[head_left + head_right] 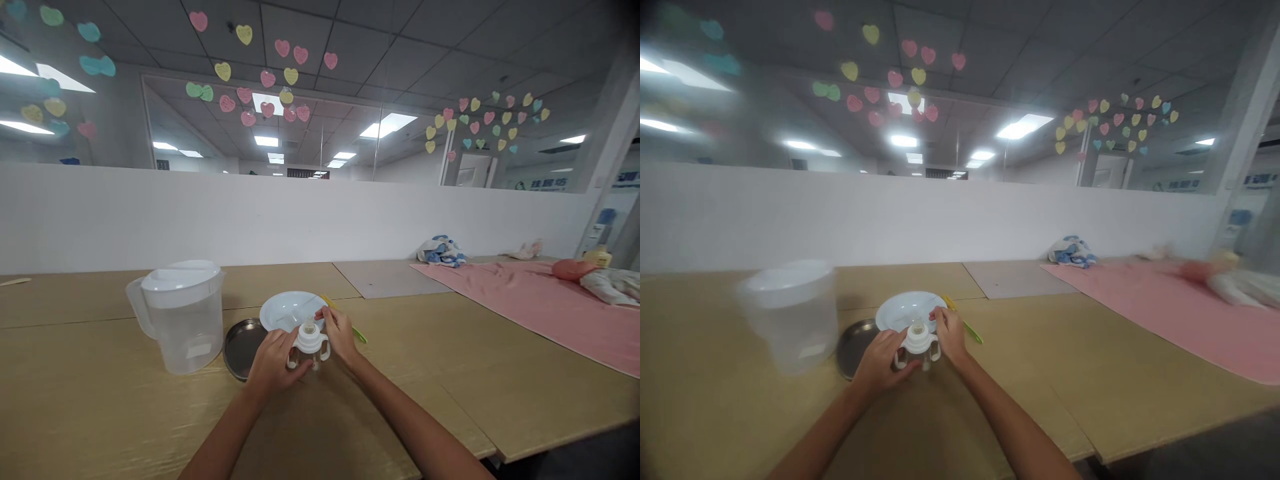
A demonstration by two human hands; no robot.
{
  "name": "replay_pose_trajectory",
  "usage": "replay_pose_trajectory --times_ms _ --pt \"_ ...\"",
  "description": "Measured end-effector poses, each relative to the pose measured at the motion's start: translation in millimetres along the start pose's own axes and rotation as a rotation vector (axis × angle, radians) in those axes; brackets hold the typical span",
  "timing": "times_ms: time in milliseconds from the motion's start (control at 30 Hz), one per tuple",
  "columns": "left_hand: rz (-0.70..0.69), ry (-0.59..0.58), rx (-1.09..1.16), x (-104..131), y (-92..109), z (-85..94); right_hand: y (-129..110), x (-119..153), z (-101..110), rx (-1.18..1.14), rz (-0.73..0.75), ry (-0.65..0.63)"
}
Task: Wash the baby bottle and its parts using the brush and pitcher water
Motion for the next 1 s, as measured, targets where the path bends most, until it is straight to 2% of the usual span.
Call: replay_pose_trajectory --times_ms 100,267,367,500,700,867,933,1000 --pt "-0.001 0.005 0.002 -0.8 0.5 0.7 -13.5 5.6 0.4 0.020 0.153 0.012" --pt "-0.001 0.010 0.018 0.1 -0.4 -0.2 -34.8 18.6 -6.3 0.116 0.470 -0.137" --pt "0.006 0.012 0.030 0.9 -0.9 -0.6 -36.3 21.0 -6.9 0.155 0.515 -0.151" --pt "0.010 0.018 0.036 0.6 -0.3 0.7 -34.5 20.8 -6.2 0.165 0.495 -0.147" --pt "0.026 -0.020 0.032 0.7 -1.9 -1.0 -29.0 20.6 -7.5 0.069 0.400 -0.144" --pt "0.027 -0.011 0.021 -0.2 -1.3 0.2 1.3 -6.3 0.5 -0.029 0.063 0.033" --pt "0.035 -0.018 0.024 -0.9 -0.8 0.8 15.2 -25.9 4.9 0.054 -0.054 0.062" --pt "0.043 -0.025 0.034 -1.4 -0.7 0.6 30.6 -46.6 7.0 0.239 -0.213 0.016"
Point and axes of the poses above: each hand's wrist, its own x-axis away from the middle knuckle, its own z-axis out of the back of the hand, y = z × x, the point moved 4 cm from there along -x, towards the middle knuckle, and after that the axes turned 6 degrees about -x, right-handed, at the moved point
